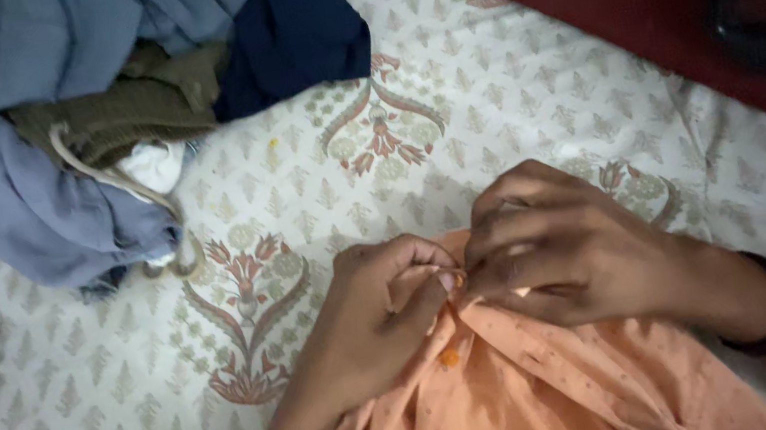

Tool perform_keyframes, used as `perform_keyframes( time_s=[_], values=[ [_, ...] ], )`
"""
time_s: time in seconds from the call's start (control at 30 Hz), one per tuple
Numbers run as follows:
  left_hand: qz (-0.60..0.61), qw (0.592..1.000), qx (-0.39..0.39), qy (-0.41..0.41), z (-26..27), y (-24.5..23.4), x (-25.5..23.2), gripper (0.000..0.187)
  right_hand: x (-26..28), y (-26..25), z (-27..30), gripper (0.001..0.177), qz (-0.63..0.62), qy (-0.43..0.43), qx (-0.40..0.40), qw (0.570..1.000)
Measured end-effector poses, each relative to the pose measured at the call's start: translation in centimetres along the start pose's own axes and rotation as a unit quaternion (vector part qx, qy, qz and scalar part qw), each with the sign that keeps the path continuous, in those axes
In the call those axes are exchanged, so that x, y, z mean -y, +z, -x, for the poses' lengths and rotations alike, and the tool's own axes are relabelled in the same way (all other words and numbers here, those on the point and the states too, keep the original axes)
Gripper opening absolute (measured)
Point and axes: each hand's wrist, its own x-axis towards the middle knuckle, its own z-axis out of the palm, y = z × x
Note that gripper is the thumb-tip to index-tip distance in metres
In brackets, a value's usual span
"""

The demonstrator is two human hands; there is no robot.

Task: The person unfolds a peach-colored shirt from a pile of clothes on a bed, buttons it up, and smooths it out. They then fold the shirt and place it into an open red suitcase.

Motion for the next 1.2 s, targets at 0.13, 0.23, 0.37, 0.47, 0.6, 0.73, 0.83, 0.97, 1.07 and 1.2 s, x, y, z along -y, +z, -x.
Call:
perform_keyframes(
  time_s=[0.13, 0.23, 0.37, 0.47, 0.6, 0.73, 0.83, 0.97, 1.07, 1.2],
  values=[
    [0.071, 0.996, -0.048, -0.036, 0.0, 0.8, -0.3, 0.011, -0.1, 0.6, 0.1, 0.022, 0.040, -0.011, -0.019, 0.999],
    [0.040, 0.996, -0.049, -0.068, 0.2, 1.1, -0.1, 0.010, -0.1, 0.8, 0.2, 0.024, 0.057, 0.002, -0.020, 0.998],
    [0.054, 0.998, -0.037, -0.014, 0.0, 0.6, 0.5, 0.010, 0.1, 0.0, 0.0, 0.029, 0.049, 0.010, 0.001, 0.999],
    [-0.005, 0.998, -0.054, 0.019, -0.1, 0.7, 0.5, 0.010, 0.1, -0.2, -0.1, 0.029, 0.038, 0.021, -0.001, 0.999],
    [0.072, 0.996, -0.051, -0.015, -0.2, 0.7, 0.2, 0.010, -0.4, 0.6, 0.1, 0.022, 0.013, 0.043, -0.028, 0.999],
    [0.068, 0.995, -0.071, -0.036, 0.0, 0.9, -0.4, 0.007, -0.6, 0.3, 0.5, 0.024, 0.025, 0.019, -0.031, 0.999],
    [0.046, 0.995, -0.079, -0.047, 0.1, 1.0, -0.5, 0.007, -0.5, 0.5, 0.6, 0.024, 0.014, 0.018, -0.038, 0.999],
    [0.003, 0.998, -0.063, -0.006, -0.2, 0.9, 0.1, 0.008, -0.5, 0.8, 0.4, 0.025, 0.008, 0.008, -0.048, 0.999],
    [0.017, 0.999, -0.048, -0.017, 0.0, 0.9, 0.4, 0.012, -0.2, 0.6, 0.2, 0.026, 0.044, 0.008, -0.044, 0.998],
    [0.031, 0.999, -0.026, 0.004, 0.4, 0.8, 0.9, 0.024, 0.5, 0.6, -0.1, 0.030, 0.086, 0.025, -0.016, 0.996]
  ],
)
